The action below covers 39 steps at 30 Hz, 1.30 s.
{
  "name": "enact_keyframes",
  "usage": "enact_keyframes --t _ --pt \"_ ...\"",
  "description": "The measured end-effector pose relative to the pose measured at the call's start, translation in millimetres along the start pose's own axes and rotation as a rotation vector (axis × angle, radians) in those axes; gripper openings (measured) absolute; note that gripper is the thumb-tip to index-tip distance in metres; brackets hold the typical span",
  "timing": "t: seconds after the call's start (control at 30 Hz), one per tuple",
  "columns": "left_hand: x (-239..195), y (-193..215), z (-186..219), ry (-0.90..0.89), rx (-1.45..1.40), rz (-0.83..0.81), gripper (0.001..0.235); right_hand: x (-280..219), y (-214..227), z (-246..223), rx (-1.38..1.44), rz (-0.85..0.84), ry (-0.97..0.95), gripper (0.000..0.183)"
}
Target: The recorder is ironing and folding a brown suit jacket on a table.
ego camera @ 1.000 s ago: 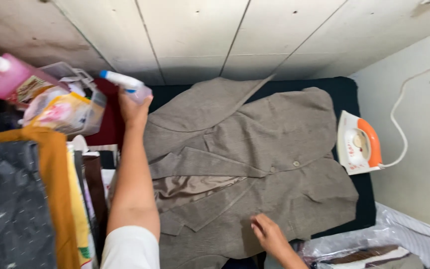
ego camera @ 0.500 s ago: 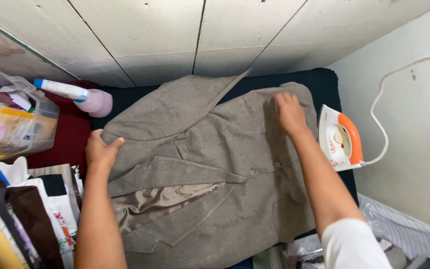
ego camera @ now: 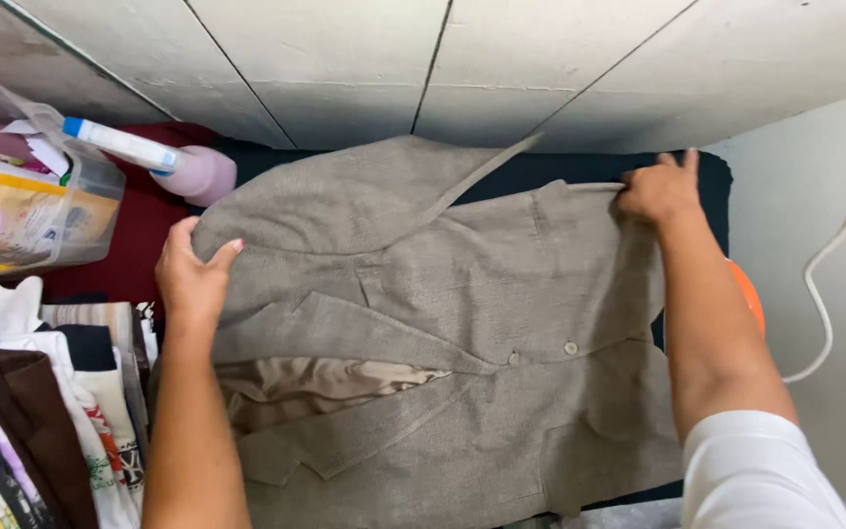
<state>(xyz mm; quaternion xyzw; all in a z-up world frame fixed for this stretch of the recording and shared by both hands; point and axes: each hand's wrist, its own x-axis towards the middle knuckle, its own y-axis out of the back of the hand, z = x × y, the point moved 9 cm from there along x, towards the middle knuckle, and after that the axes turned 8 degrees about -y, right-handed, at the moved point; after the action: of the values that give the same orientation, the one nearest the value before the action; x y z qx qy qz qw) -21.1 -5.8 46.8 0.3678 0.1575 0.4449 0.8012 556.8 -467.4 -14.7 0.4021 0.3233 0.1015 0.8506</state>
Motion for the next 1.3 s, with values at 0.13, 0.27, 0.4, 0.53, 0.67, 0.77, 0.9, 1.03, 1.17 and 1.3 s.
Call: enact_keyframes --t 0.13,0.27,0.4,0.53,0.67,0.77,0.9,1.03,1.17,1.3 --pt "2 -23 -38 -0.121 0.179 0.046 0.063 -20 13 -7 0.054 0.081 -0.02 0.048" --pt "22 14 -18 -0.079 0.055 0.268 0.076 -81 93 -54 0.378 0.579 0.155 0.047" --pt "71 11 1 -0.261 -0.251 0.342 0.102 -171 142 -122 0.812 0.66 0.451 0.048" --pt "84 -6 -10 -0.09 -0.367 0.268 0.073 -247 158 -188 0.996 0.566 0.567 0.045" --pt "64 15 20 -0.074 -0.166 0.348 0.05 -308 177 -228 1.164 0.463 0.646 0.045" --pt "12 39 75 -0.238 -0.144 0.461 0.051 -346 194 -235 1.294 0.42 0.568 0.051" --pt "-101 56 187 -0.496 -0.391 0.337 0.056 -406 248 -231 1.26 0.726 0.604 0.079" --pt "-233 34 238 -0.574 -0.435 0.052 0.049 -453 203 -233 1.266 0.738 0.642 0.085" --pt "-307 46 232 -0.446 -0.755 -0.236 0.047 -471 45 -244 1.647 -0.011 0.469 0.064" --pt "-380 37 137 -0.5 -0.569 -0.251 0.013 -528 -95 -227 1.796 -0.366 0.136 0.045"
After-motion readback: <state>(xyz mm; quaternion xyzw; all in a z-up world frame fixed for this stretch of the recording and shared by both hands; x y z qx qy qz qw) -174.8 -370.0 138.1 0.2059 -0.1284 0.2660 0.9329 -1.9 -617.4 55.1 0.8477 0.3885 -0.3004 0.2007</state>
